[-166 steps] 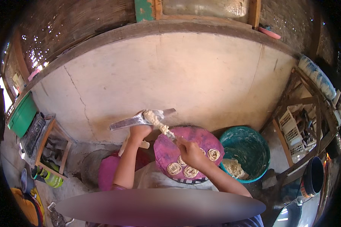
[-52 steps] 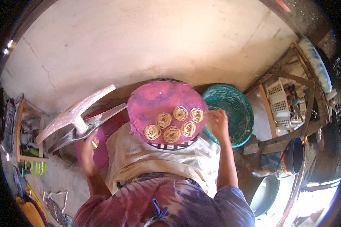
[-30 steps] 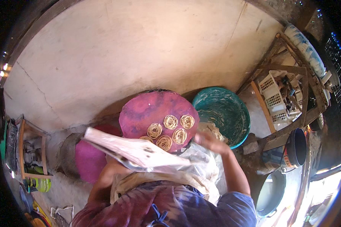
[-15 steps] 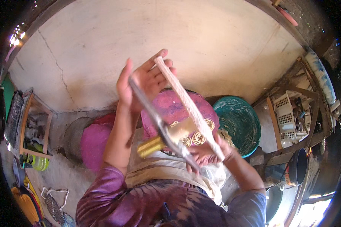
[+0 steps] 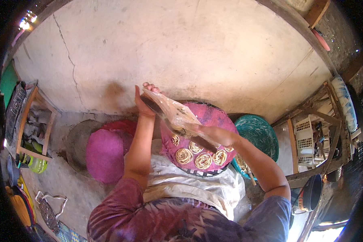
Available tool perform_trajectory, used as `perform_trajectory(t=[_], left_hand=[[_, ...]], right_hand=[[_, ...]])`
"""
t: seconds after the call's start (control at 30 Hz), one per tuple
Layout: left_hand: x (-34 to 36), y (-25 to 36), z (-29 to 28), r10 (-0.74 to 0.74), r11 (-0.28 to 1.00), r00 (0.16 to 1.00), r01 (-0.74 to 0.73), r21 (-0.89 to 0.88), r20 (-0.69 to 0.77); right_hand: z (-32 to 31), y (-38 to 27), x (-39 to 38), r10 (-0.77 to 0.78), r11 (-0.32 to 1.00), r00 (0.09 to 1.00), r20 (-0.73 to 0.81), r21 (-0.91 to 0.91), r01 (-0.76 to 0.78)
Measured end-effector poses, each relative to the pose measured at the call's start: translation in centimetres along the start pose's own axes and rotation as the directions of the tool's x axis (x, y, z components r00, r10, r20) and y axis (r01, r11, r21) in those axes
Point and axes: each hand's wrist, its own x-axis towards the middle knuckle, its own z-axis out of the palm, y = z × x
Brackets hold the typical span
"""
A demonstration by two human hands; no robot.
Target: The person uses a handheld extruder to press dough into spiral noodles onto a pink tray. They repeatedly scoop dough from a green bowl, load it into the extruder, and form spirals on the tray.
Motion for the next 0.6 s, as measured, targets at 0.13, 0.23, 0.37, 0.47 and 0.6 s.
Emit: perform_trajectory(t=[0.13,0.23,0.37,0.47,0.6], left_hand=[[-0.8,-0.3,2.6,0.01,1.0,0.999,-0.009,0.028,-0.041],[-0.7,-1.7,3.6,0.038,0.999,0.991,-0.033,0.04,-0.126],[0.6,-1.3,4.7,0.03,0.999,0.996,-0.028,0.021,-0.082],[0.0,-0.5,5.2,0.022,0.995,0.99,-0.008,0.101,-0.137],[-1.9,-1.9,3.6,0.02,0.998,0.969,-0.006,0.055,-0.247]], right_hand=[[0.2,-1.2,-1.6,0.129,0.989,0.991,0.046,0.061,-0.132],[0.0,-1.1,-2.3,-0.082,0.997,0.996,-0.024,0.002,0.082],[-0.2,-0.4,-1.9,0.209,0.977,0.956,-0.207,0.011,-0.211],[0.3,0.4,-1.7,0.088,0.995,0.987,-0.132,-0.039,-0.094],[0.7,1.3,-2.8,0.199,0.972,0.979,-0.055,0.139,-0.189]])
